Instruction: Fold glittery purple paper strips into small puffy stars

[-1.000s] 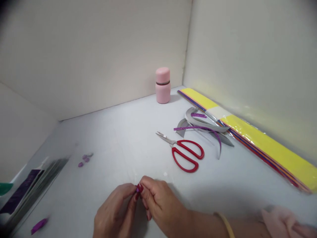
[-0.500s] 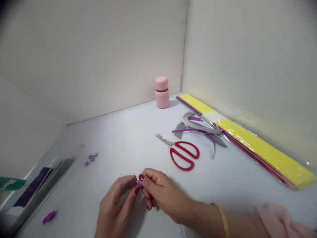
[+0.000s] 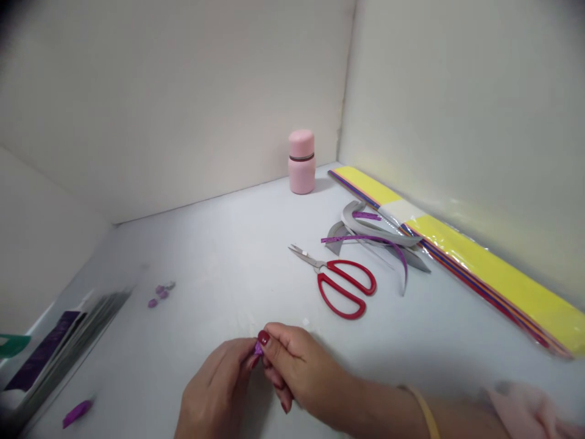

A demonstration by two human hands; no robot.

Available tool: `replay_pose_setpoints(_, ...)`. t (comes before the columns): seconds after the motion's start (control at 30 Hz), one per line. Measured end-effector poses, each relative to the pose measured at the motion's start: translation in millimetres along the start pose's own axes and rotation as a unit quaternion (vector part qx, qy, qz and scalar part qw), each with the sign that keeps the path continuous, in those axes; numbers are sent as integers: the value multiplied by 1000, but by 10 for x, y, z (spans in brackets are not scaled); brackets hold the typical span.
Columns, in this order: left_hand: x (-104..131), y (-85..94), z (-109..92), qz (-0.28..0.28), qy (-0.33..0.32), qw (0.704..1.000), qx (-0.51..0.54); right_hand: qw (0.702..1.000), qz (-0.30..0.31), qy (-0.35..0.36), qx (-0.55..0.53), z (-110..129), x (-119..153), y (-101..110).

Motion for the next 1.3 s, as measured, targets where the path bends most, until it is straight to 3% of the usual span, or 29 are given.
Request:
replay_pose_setpoints(0.17, -33, -16, -28, 0, 2, 1000, 7, 996, 0, -36, -76, -11, 37, -55)
replay_pose_setpoints(0.3, -21, -27, -9, 13, 20, 999, 43, 997, -3, -34, -73, 6, 42, -56)
replay_pose_setpoints(0.57, 41, -48, -1, -3, -16, 1000, 4, 997, 2, -27, -69, 13, 58, -56)
replay_pose_setpoints(0.73, 30, -70, -39, -24, -30, 999, -7, 997, -42, -35, -56, -33, 50, -111)
replay_pose_setpoints(0.9, -28, -62, -52, -20, 6, 1000, 19, 996, -81, -6, -34, -38, 13, -148)
replay_pose_setpoints(1.03, -105, 9, -54, -28, 61, 992, 111, 999, -33, 4, -40, 7, 23, -94)
replay_pose_setpoints(1.13, -134, 75, -58, 5, 83, 979, 184, 999, -3, 0, -35, 55, 56, -45)
replay_pose_setpoints(1.23, -126, 115, -61, 46, 101, 970, 215, 999, -2, 2, -37, 92, 79, -30)
replay_pose_setpoints(1.3, -105, 120, -61, 21, 104, 975, 193, 999, -18, 12, -38, 98, 79, -34)
Point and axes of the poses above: each hand's wrist, its own x-axis away from the middle knuckle, its own y-axis out of the back of the hand, z = x × y, the point moved 1 cm from there along -x, towards the middle knuckle, and after that the axes turned 7 degrees about -y, right-handed, at the moved point
